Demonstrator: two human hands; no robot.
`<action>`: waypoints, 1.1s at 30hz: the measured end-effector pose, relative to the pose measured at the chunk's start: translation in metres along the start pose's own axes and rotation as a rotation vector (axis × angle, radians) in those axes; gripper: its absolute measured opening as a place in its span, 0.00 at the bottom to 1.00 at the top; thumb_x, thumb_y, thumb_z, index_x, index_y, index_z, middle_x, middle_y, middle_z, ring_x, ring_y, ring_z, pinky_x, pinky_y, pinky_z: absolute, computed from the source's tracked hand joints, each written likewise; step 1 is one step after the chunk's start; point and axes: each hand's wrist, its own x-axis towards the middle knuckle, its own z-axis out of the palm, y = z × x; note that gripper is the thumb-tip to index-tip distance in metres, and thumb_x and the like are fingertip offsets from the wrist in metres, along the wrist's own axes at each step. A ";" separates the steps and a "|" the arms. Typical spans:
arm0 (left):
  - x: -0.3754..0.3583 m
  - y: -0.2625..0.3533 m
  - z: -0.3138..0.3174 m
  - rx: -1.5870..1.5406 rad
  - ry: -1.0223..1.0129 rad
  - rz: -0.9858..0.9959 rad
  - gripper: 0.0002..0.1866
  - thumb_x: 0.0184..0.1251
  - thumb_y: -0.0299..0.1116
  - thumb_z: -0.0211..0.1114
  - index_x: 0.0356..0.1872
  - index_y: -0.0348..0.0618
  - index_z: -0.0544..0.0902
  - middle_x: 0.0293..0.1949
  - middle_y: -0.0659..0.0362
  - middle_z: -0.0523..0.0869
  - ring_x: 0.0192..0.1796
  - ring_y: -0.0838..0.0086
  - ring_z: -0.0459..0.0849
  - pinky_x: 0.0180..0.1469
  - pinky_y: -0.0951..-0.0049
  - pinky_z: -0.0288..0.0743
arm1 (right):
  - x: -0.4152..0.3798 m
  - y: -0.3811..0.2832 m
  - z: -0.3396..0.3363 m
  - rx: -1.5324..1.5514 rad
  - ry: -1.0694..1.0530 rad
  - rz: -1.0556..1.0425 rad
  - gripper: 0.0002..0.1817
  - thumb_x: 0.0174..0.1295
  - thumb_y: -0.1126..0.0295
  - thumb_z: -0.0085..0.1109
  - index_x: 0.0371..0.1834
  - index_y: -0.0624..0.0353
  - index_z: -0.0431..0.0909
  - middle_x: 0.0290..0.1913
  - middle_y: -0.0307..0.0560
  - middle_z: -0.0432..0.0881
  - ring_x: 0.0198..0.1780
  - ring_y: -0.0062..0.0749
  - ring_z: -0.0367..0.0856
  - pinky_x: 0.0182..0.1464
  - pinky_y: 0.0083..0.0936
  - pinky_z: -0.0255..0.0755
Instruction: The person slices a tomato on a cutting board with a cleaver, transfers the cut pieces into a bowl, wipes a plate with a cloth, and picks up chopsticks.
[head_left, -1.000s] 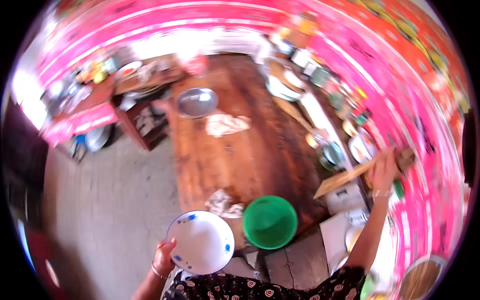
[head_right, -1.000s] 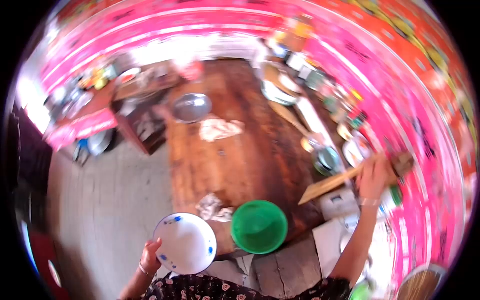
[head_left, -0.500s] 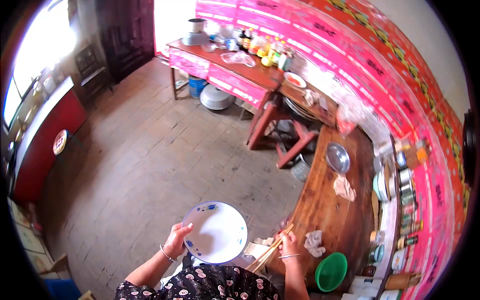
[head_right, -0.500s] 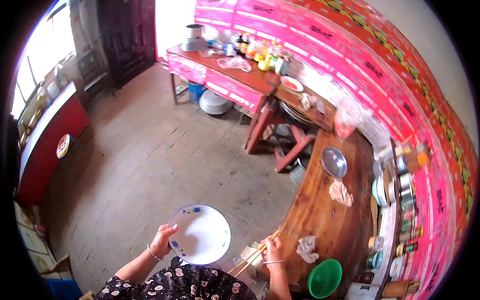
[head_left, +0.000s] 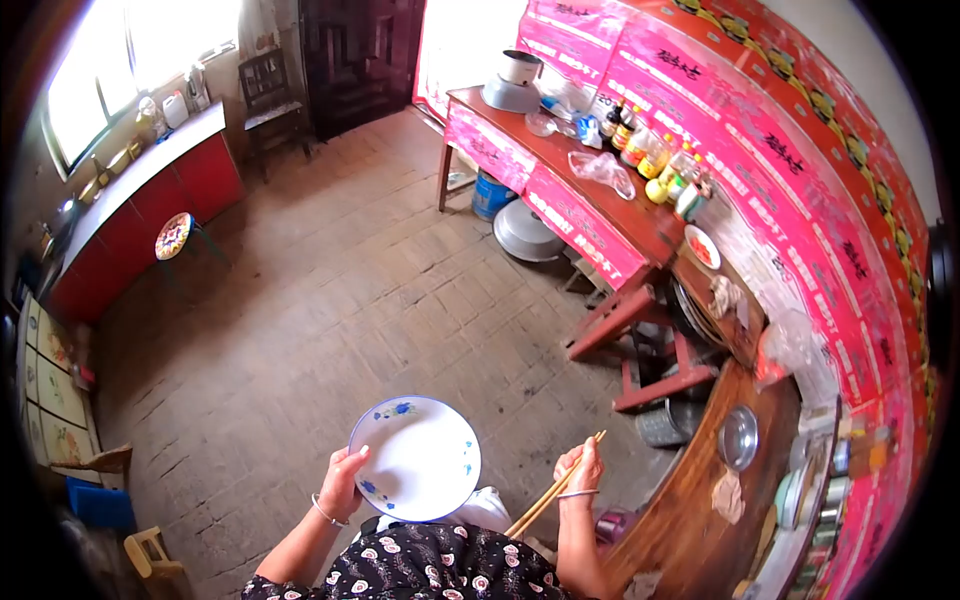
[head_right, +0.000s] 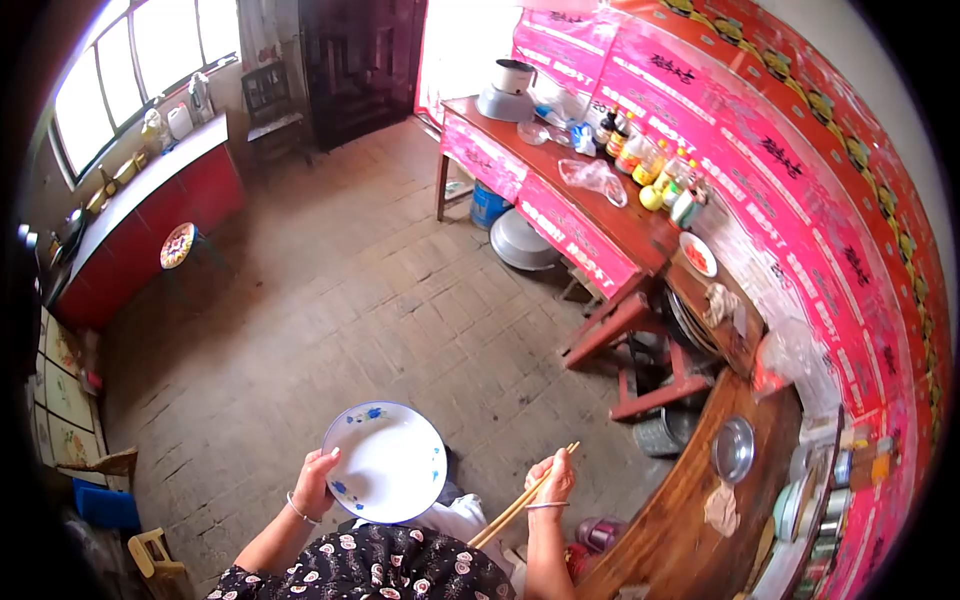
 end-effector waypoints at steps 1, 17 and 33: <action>0.020 -0.012 -0.006 -0.022 0.013 0.036 0.16 0.63 0.36 0.58 0.44 0.32 0.78 0.36 0.56 0.84 0.35 0.71 0.83 0.39 0.72 0.78 | 0.024 0.010 0.011 0.027 -0.005 -0.010 0.21 0.66 0.52 0.47 0.19 0.52 0.62 0.13 0.38 0.63 0.11 0.25 0.63 0.12 0.21 0.57; 0.241 0.125 0.014 -0.153 0.249 0.129 0.15 0.62 0.34 0.59 0.43 0.33 0.79 0.35 0.55 0.84 0.34 0.71 0.84 0.38 0.71 0.78 | 0.257 0.004 0.305 0.111 -0.525 0.296 0.12 0.66 0.74 0.45 0.52 0.59 0.67 0.30 0.42 0.74 0.19 0.19 0.64 0.17 0.17 0.61; 0.532 0.344 0.005 -0.165 0.229 0.160 0.14 0.62 0.34 0.58 0.42 0.34 0.79 0.34 0.56 0.84 0.32 0.70 0.83 0.37 0.71 0.78 | 0.429 -0.012 0.583 0.238 -0.577 0.284 0.09 0.69 0.61 0.46 0.40 0.53 0.72 0.19 0.33 0.61 0.14 0.18 0.56 0.12 0.18 0.53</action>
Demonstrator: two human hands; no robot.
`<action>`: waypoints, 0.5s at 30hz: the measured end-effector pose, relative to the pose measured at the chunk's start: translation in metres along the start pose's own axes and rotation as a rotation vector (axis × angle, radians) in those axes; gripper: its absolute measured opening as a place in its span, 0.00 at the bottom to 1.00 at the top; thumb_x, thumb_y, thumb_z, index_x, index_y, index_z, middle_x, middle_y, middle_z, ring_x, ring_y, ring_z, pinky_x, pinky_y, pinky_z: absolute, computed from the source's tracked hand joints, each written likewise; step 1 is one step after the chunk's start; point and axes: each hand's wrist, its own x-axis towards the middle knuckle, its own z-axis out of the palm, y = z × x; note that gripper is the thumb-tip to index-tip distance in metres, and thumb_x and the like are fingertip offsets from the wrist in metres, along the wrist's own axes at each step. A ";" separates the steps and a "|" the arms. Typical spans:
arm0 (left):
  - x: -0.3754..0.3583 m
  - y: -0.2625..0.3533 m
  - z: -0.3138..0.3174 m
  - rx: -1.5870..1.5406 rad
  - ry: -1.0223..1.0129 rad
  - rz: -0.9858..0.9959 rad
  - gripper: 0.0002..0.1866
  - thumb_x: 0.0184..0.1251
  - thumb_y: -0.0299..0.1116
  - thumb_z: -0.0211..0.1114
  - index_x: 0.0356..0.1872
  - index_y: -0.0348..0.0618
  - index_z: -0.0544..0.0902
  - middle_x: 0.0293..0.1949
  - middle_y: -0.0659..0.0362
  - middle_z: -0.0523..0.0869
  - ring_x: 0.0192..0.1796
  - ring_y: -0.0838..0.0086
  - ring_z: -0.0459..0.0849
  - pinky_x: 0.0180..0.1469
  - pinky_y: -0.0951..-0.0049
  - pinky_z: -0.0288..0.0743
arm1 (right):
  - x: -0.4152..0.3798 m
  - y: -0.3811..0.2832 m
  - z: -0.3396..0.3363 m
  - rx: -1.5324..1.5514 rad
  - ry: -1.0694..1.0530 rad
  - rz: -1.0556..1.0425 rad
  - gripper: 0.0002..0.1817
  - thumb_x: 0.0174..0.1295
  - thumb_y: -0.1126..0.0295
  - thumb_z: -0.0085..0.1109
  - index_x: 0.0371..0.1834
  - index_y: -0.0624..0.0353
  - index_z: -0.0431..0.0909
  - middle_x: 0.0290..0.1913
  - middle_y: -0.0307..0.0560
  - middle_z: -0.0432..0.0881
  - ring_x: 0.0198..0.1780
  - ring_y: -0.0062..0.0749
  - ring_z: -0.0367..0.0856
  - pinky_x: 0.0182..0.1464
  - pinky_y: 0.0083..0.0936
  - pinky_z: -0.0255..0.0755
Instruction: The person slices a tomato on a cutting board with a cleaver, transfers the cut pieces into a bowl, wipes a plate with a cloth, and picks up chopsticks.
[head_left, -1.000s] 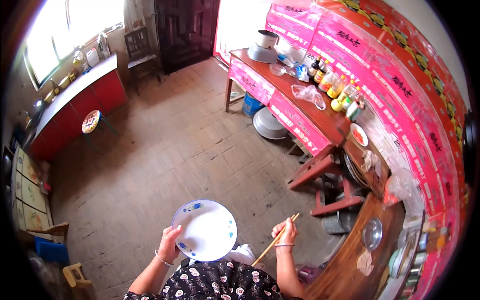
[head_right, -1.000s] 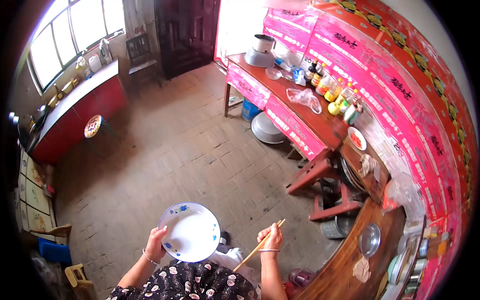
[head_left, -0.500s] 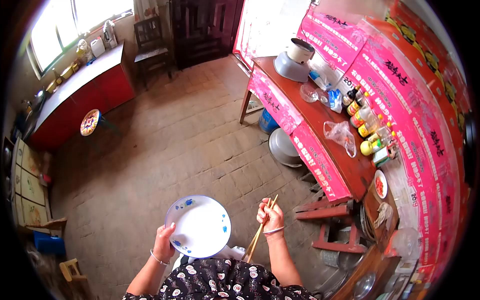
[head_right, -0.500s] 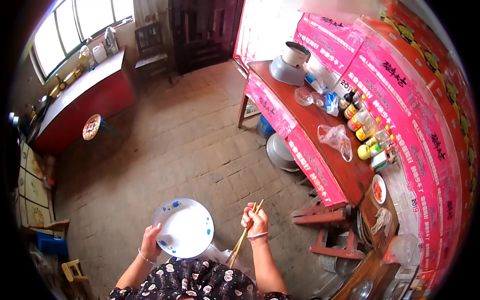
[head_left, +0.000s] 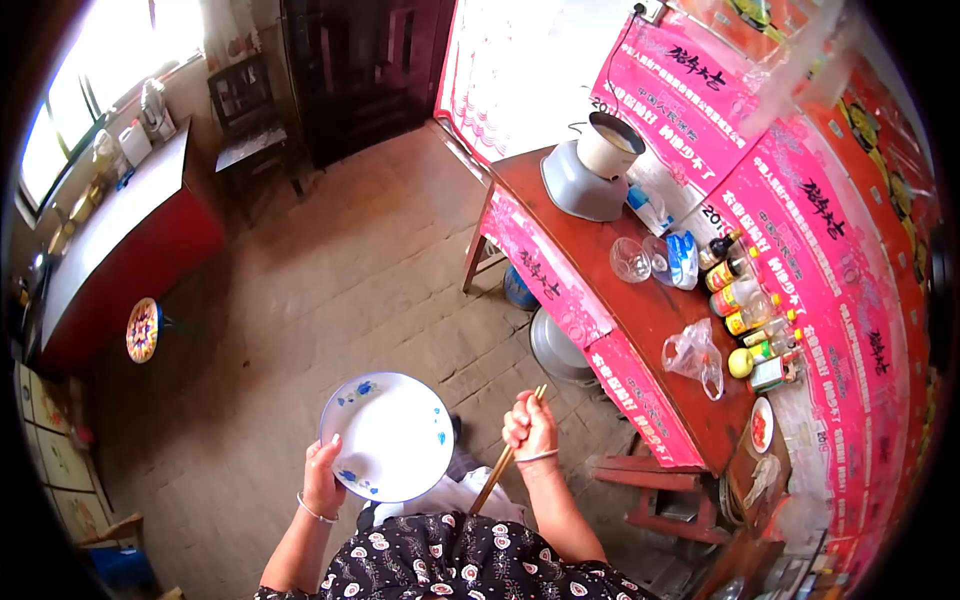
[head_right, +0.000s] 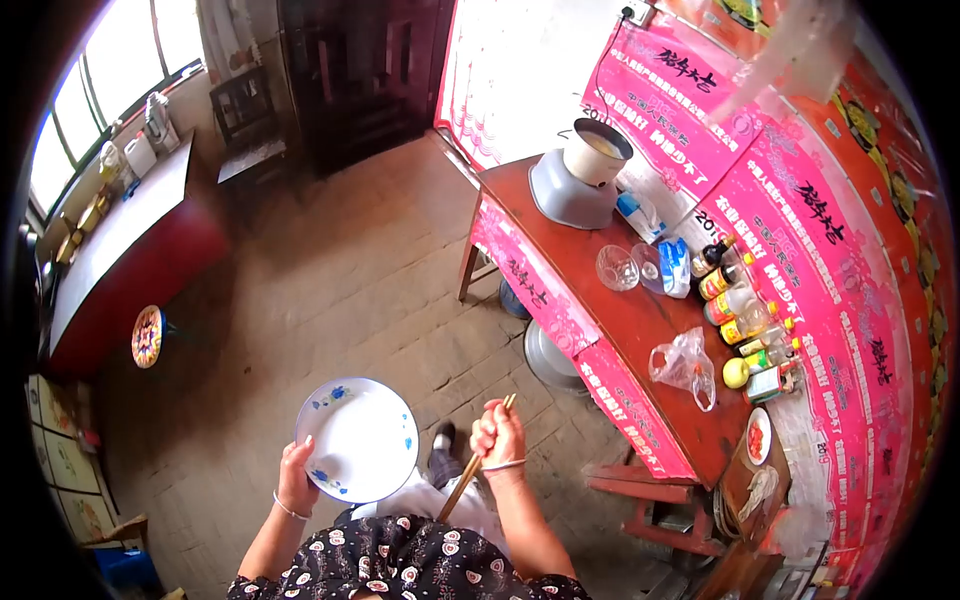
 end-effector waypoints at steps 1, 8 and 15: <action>0.017 0.004 0.008 -0.006 0.016 0.003 0.14 0.62 0.34 0.58 0.42 0.34 0.79 0.34 0.56 0.84 0.32 0.70 0.83 0.37 0.70 0.78 | 0.013 0.001 0.008 0.025 0.017 0.039 0.10 0.69 0.60 0.45 0.36 0.53 0.70 0.19 0.33 0.60 0.15 0.19 0.55 0.12 0.18 0.53; 0.136 0.034 0.071 -0.055 0.196 0.048 0.14 0.61 0.34 0.59 0.42 0.33 0.79 0.33 0.55 0.83 0.33 0.68 0.83 0.38 0.69 0.79 | 0.101 0.000 0.045 -0.242 -0.149 0.622 0.11 0.68 0.59 0.50 0.30 0.51 0.66 0.20 0.30 0.60 0.19 0.20 0.61 0.19 0.18 0.55; 0.240 0.086 0.110 -0.005 0.173 0.066 0.14 0.62 0.34 0.58 0.42 0.32 0.78 0.34 0.55 0.84 0.33 0.69 0.84 0.38 0.70 0.79 | 0.244 -0.034 0.060 -0.403 -0.129 0.602 0.12 0.68 0.58 0.49 0.35 0.54 0.68 0.20 0.31 0.61 0.17 0.15 0.57 0.16 0.16 0.49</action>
